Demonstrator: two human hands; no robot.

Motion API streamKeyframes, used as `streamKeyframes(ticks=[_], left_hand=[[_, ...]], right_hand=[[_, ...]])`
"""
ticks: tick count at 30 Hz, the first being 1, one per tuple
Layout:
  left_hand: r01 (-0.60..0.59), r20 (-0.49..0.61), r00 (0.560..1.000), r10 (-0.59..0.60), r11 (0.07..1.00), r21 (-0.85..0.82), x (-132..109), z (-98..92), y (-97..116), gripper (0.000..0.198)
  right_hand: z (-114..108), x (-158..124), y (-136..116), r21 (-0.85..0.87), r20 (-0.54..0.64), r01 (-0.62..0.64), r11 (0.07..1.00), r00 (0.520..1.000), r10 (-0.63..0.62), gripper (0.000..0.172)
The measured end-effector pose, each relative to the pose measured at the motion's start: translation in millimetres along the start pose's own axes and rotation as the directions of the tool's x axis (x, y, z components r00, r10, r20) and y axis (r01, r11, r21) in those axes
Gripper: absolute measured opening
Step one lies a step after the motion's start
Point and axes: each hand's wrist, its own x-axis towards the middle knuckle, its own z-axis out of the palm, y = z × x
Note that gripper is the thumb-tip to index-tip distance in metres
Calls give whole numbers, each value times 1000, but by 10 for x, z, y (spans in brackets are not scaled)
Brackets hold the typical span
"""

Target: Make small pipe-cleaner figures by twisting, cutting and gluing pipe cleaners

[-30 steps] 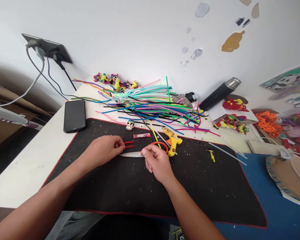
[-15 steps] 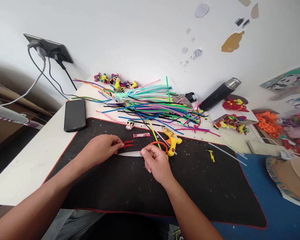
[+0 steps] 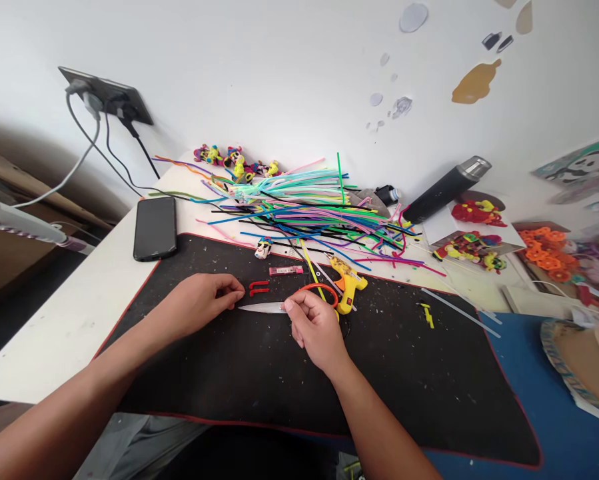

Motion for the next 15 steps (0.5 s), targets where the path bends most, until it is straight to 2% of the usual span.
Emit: streamKeyframes(ticks=[7, 15], left_hand=[[-9, -10, 1000, 9, 999, -39, -5, -4, 25, 44], [-18, -1, 1000, 18, 997, -70, 5, 36, -56, 44]], right_hand=[[2, -4, -9, -13, -3, -1, 1000, 1000, 1, 39], [4, -7, -1, -18, -13, 2, 1000, 1000, -2, 39]])
